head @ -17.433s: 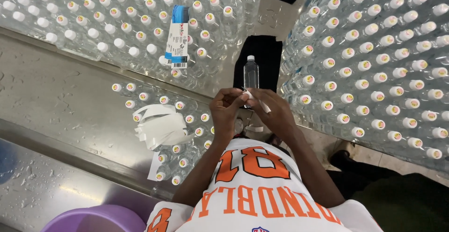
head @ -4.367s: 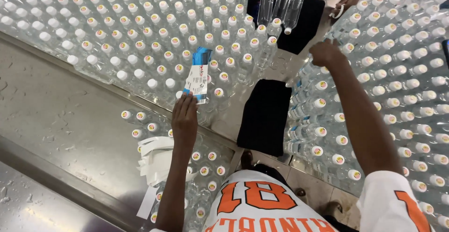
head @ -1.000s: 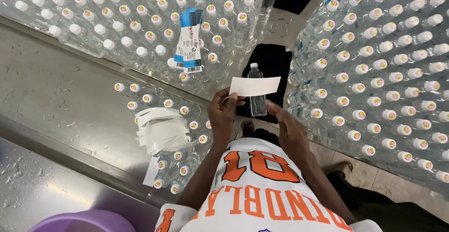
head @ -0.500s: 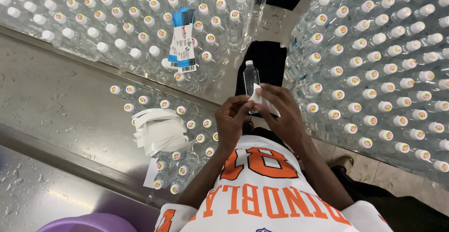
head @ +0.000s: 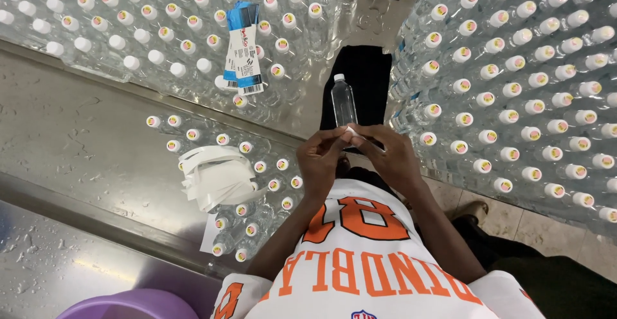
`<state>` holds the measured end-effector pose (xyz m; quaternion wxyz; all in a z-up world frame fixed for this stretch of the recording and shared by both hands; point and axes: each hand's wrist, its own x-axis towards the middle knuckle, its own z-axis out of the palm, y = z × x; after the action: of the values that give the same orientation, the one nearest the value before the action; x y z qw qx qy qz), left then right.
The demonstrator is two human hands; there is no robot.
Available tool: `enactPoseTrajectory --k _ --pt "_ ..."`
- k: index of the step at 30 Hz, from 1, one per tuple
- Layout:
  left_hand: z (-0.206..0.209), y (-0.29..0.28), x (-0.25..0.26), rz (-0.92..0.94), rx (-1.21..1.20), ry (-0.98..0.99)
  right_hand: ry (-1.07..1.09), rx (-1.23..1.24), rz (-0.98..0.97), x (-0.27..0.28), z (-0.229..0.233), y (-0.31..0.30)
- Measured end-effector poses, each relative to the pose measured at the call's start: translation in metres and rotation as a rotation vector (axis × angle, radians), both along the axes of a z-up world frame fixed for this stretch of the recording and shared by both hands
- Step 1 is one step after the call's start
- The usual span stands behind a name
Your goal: The person repeatedly picks up a clear plastic water bottle, peels a white label from a roll, and wraps it around the bottle's body. After applying the label, the person places the bottle into a large stack of identical bottles on the right side of the frame. This process is repeated multiple times throughout the video.
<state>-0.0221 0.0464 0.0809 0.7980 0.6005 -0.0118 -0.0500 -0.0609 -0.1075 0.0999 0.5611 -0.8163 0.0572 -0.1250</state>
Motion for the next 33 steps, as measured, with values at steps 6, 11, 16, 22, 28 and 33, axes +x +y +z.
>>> enactPoseTrajectory --k 6,11,16,22,28,33 --pt "0.008 -0.003 -0.006 0.007 0.096 -0.077 -0.012 -0.036 -0.015 -0.004 0.016 0.0" --pt "0.017 -0.006 -0.003 -0.016 0.087 -0.074 -0.002 0.109 -0.048 -0.006 0.005 -0.003" --pt "0.021 -0.005 -0.003 -0.051 0.105 -0.069 0.008 0.144 -0.022 -0.009 -0.003 -0.006" --pt "0.005 -0.003 -0.001 -0.083 -0.019 0.039 -0.171 -0.236 0.011 -0.004 0.005 0.0" --pt "-0.004 -0.003 0.0 -0.1 -0.035 0.038 -0.208 -0.356 0.061 -0.009 -0.006 -0.004" --pt "0.003 -0.002 -0.001 -0.081 -0.009 -0.032 -0.193 -0.232 0.041 -0.012 -0.019 -0.005"
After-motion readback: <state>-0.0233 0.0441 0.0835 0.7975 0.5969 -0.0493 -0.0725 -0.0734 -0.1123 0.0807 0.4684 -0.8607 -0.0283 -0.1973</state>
